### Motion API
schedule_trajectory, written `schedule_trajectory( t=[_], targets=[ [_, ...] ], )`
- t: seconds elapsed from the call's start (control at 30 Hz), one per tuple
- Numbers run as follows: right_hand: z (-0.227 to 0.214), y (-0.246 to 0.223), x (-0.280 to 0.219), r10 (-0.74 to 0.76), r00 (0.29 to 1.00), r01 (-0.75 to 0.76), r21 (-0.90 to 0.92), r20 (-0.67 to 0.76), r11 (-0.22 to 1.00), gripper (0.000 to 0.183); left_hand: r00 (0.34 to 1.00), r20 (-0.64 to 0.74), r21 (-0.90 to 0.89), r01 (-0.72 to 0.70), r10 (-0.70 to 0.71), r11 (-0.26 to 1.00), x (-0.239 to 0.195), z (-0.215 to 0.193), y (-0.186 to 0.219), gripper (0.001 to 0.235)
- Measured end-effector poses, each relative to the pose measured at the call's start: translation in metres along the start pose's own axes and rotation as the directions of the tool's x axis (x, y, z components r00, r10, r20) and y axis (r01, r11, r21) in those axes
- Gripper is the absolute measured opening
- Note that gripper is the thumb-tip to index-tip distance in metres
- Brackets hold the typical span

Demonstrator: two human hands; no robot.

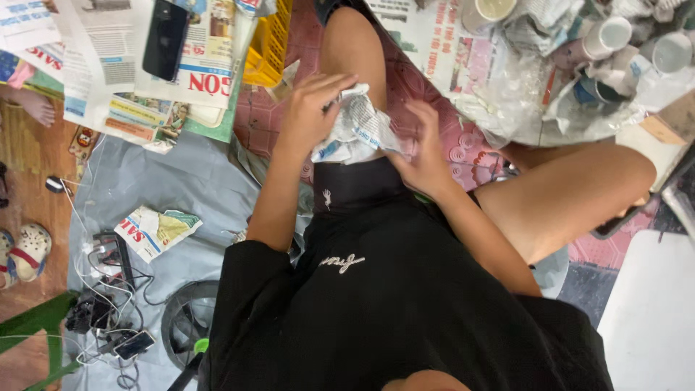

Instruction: The person wraps small ceramic cups and saucers individually in newspaper sheets. They fold the paper around each item and place the wrapped bundles into a black plastic crate.

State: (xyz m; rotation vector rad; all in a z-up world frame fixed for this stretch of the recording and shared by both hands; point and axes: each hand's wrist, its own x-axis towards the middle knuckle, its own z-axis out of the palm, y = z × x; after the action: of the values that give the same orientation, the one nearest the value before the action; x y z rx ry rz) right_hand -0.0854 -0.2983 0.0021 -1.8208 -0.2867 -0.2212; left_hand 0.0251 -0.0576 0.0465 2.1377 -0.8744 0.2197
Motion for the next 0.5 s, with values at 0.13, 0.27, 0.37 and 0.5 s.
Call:
schedule_trajectory(
  t=[0.13, 0.27, 0.37, 0.5],
  targets=[
    [-0.008, 0.028, -0.020, 0.334, 0.938, -0.347, 0.309, 0.096, 0.885, 0.032, 0.998, -0.049, -0.022, 0.039, -0.040, 0.999, -0.001, 0.001, -0.001, 0.046],
    [0.002, 0.031, -0.025, 0.345, 0.937, -0.305, 0.347, -0.058, 0.887, 0.013, 0.997, -0.045, -0.034, 0.068, -0.069, 0.997, 0.000, 0.001, 0.003, 0.045],
    [0.023, 0.012, -0.015, 0.339, 0.937, -0.272, 0.430, -0.088, 0.861, 0.019, 0.997, -0.033, -0.052, 0.075, -0.077, 0.996, 0.004, 0.000, 0.004, 0.043],
    [0.033, -0.028, 0.012, -0.050, 0.999, 0.049, -0.063, -0.011, 0.997, 0.036, 0.998, -0.024, -0.090, 0.059, -0.061, 0.994, -0.002, 0.003, 0.000, 0.043]
  ],
)
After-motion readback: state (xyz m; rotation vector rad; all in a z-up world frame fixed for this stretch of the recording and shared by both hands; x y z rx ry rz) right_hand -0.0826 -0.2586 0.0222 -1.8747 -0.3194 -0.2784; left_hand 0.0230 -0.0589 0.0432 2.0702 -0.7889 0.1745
